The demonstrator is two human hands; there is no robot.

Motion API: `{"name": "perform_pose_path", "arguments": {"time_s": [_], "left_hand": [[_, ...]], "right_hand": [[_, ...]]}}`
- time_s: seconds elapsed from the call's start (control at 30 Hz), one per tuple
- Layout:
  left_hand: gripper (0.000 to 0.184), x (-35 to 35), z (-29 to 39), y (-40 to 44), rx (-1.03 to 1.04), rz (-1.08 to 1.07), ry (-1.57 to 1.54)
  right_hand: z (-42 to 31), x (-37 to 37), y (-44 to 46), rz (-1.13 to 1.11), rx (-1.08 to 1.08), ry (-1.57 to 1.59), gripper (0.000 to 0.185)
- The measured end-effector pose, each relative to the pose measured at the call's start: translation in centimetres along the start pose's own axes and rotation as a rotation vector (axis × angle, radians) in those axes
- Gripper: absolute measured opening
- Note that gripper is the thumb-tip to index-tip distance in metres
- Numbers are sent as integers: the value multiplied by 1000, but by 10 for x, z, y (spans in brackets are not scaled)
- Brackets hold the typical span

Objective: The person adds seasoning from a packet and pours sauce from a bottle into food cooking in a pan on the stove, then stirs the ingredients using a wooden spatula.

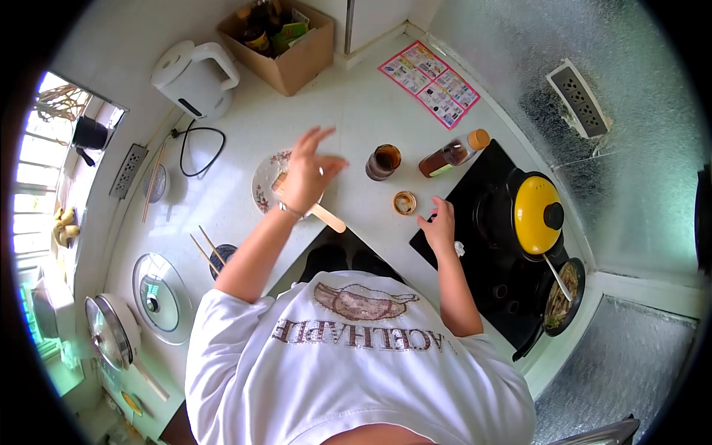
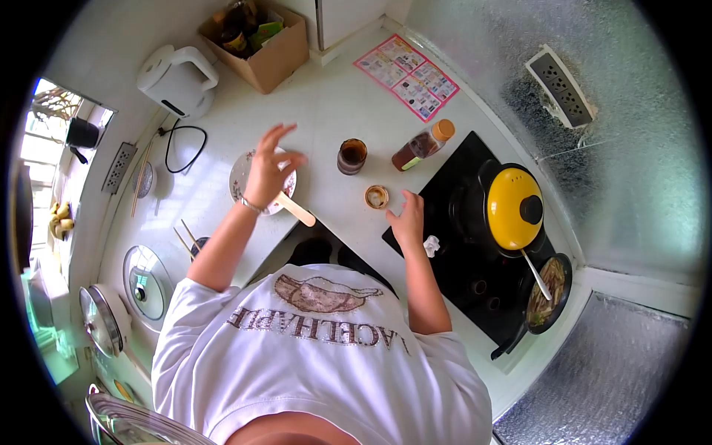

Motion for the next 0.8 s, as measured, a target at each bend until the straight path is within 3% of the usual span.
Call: {"name": "perform_pose_path", "arguments": {"time_s": [0.03,0.1,0.13,0.2,0.23,0.3,0.4,0.5,0.57,0.63,0.7,0.8], "left_hand": [[10,4,8,-18,-21,-38,-15],[11,16,20,-53,-78,-80,-106],[14,18,29,-70,-65,-84,-129],[14,25,40,-98,-164,-165,-265],[14,33,41,-110,-263,-242,-401],[16,29,51,-113,-245,-197,-396],[25,17,61,-109,-219,-146,-397],[37,7,56,-106,-207,-100,-353],[43,0,50,-91,-193,-55,-301],[50,-11,50,-59,-192,-47,-386],[56,-36,71,-13,-61,19,-271],[61,-76,106,45,-23,164,-204]], "right_hand": [[0,-1,4,-5,-2,4,57],[6,-30,17,257,63,111,64],[5,-33,29,253,61,111,64],[-23,-53,51,427,-244,172,68],[-27,-54,64,423,-246,174,68],[-26,-53,90,392,-222,469,66],[-24,-38,115,223,-127,572,57],[-50,-53,127,292,-84,385,50],[-112,-73,126,343,-168,283,50],[-205,-81,113,263,-426,142,54],[-271,-86,98,290,-628,9,57],[-361,-89,55,377,-814,-91,62]]}}
Point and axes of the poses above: each hand's wrist, its own y-axis towards the middle knuckle, its own x-axis out of the palm, z = x × y, the point moved 9 cm from there along y, towards the middle knuckle, and after that the axes turned 15 degrees about y, right-handed, at the moved point
